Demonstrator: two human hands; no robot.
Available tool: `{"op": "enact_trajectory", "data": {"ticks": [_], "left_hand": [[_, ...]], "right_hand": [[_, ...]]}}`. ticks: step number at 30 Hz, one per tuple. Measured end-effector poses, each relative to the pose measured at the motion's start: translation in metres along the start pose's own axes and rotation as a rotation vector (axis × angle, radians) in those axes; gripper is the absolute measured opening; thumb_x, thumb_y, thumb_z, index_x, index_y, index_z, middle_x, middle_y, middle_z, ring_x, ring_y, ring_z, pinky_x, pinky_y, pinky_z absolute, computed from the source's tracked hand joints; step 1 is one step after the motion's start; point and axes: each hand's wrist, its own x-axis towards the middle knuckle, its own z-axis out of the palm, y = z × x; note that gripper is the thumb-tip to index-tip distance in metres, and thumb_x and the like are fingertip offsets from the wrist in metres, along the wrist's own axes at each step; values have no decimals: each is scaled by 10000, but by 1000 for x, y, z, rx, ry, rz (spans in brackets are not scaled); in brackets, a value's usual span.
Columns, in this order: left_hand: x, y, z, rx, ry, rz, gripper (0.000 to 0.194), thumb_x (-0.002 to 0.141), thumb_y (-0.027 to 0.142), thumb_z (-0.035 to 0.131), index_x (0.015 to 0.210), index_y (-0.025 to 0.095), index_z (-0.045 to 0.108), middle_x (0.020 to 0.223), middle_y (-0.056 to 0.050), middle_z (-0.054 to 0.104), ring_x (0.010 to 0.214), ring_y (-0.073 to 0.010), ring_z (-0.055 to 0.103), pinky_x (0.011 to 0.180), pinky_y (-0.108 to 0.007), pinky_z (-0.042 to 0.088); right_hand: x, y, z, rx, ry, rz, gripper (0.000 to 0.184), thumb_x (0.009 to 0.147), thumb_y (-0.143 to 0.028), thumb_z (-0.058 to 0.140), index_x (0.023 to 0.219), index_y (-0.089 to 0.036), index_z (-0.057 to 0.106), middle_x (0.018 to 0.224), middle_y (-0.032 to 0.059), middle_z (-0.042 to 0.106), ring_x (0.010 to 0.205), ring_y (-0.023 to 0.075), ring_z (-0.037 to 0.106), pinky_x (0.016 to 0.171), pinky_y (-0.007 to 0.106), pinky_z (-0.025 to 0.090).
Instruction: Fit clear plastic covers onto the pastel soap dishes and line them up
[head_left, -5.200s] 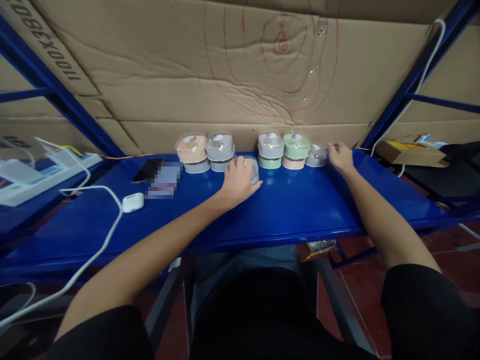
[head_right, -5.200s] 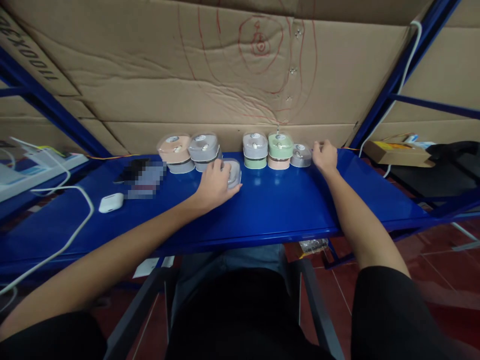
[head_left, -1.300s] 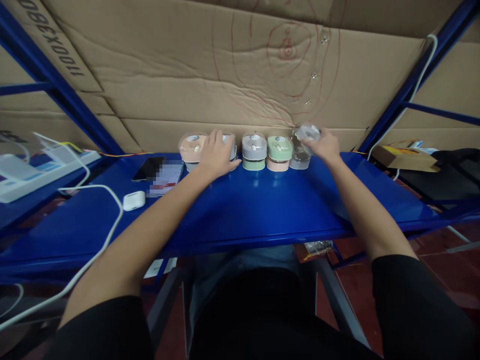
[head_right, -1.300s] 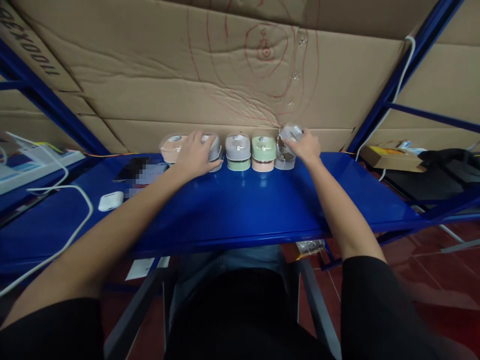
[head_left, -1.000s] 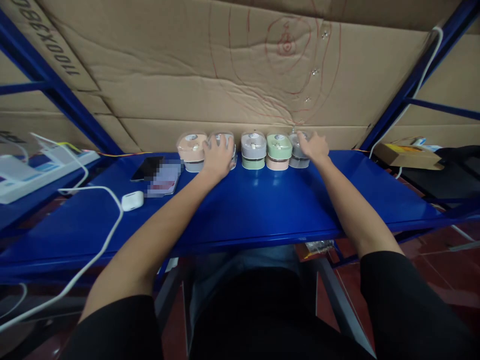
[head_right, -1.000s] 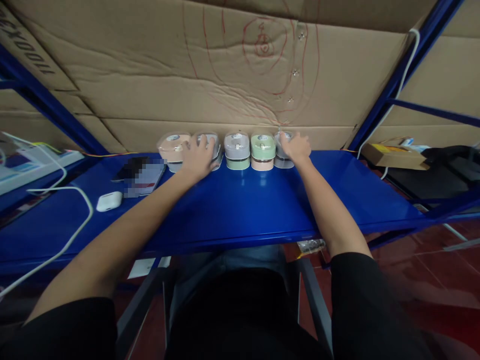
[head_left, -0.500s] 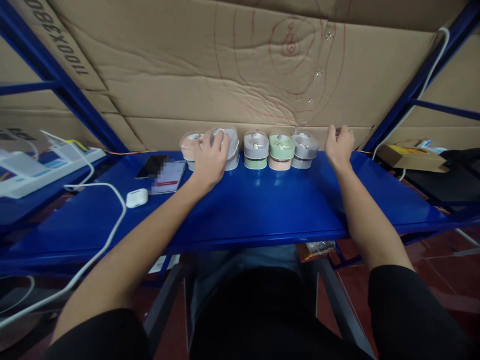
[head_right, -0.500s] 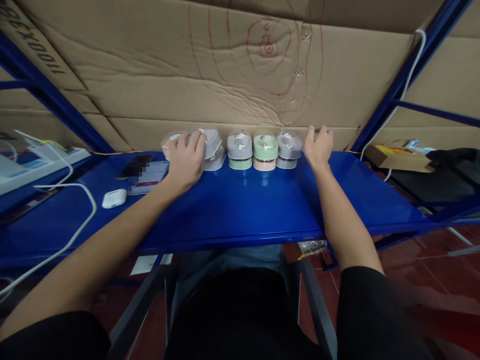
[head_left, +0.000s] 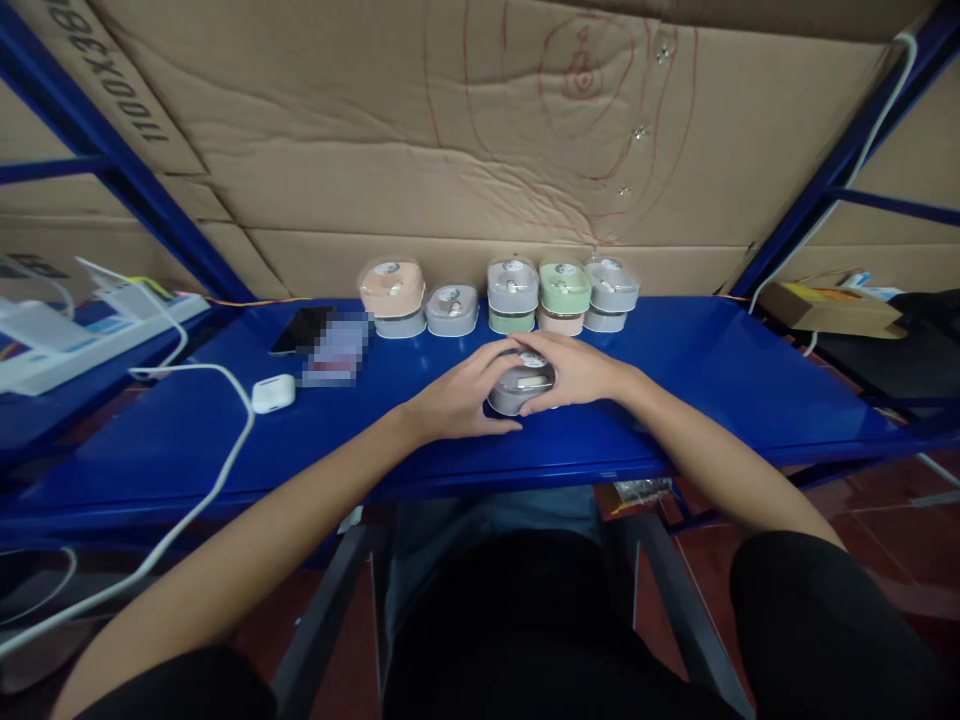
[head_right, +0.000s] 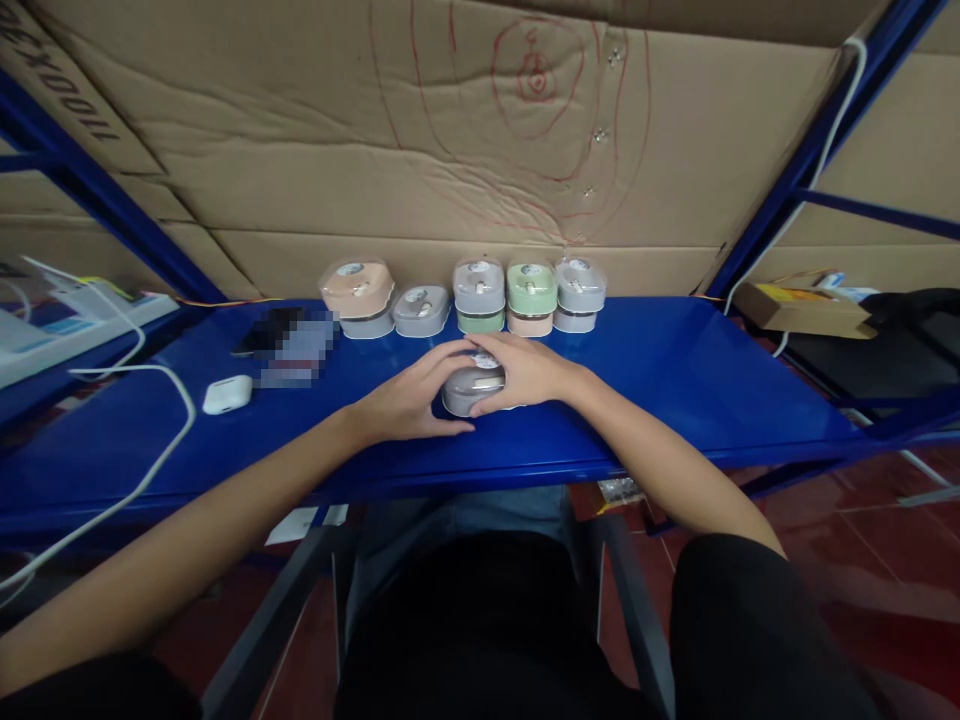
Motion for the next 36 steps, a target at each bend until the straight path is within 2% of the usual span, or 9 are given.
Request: {"op": "enact_trajectory", "data": {"ticks": [3,7,12,14,22,27,30,34,36], "left_hand": [[-3,-3,2,-112,86,-150,1152,751,622,1022,1677,258,441,1733,-230,473,1629,-485,477,1363,-675,415],[-5,-7,4,-184,116,-308,1313,763,602,1007,1785,259,256,1691,-232,535,1550,-457,572,1306,-668,471],[-8,-4,0,-73,-30,-223,590,956,549,822,1480,287,747,1657,-136,586,1545,-404,577,1353,-610,432],[-9,-2,-2,-42,-26,-189,444,1002,528,760,1365,282,832,1678,-129,565,1569,-395,550,1363,-604,421],[-21,-26,-36,112,174,-396,559,1029,683,619,1161,200,870,1561,-173,651,1465,-415,631,1323,-619,463],[-34,-44,-52,213,86,-556,623,910,801,697,1015,203,842,1455,-182,683,1380,-442,663,1252,-643,510],[-35,-41,-53,207,34,-572,637,884,815,710,1006,202,833,1395,-180,696,1325,-430,688,1200,-614,549],[-28,-21,-48,165,206,-490,495,970,677,699,1112,218,816,1552,-152,643,1434,-395,644,1271,-586,492],[-22,-7,-41,115,197,-388,428,975,617,721,1143,233,811,1590,-136,622,1475,-377,624,1306,-577,459]], "right_hand": [[2,-1,3,29,38,-15,1229,711,-808,948,1722,-268,506,1708,179,593,1543,461,590,1264,659,511],[0,8,-13,47,104,2,1151,772,-840,888,1699,-253,540,1689,184,610,1533,457,599,1279,647,499],[-20,41,-42,-9,207,215,999,911,-923,685,1636,-239,603,1554,192,720,1381,488,697,1190,715,541],[-29,52,-48,-11,199,289,998,912,-941,661,1608,-227,626,1489,196,756,1303,477,737,1145,712,570],[-36,62,-45,-31,87,305,926,858,-905,761,1534,-276,688,1464,145,769,1281,434,749,1147,689,585],[-36,72,-39,-178,-29,403,1064,692,-832,944,1547,-251,697,1475,200,729,1356,534,684,1145,761,571],[-39,77,-42,-201,-77,416,1116,709,-840,918,1607,-230,661,1516,217,701,1406,554,648,1166,751,562],[-43,80,-52,-125,-147,386,1156,667,-726,985,1667,-278,618,1570,159,700,1409,527,663,1212,704,550],[-43,80,-56,-91,-150,364,1127,657,-654,1007,1653,-280,637,1542,141,729,1371,509,695,1202,691,563]]}}
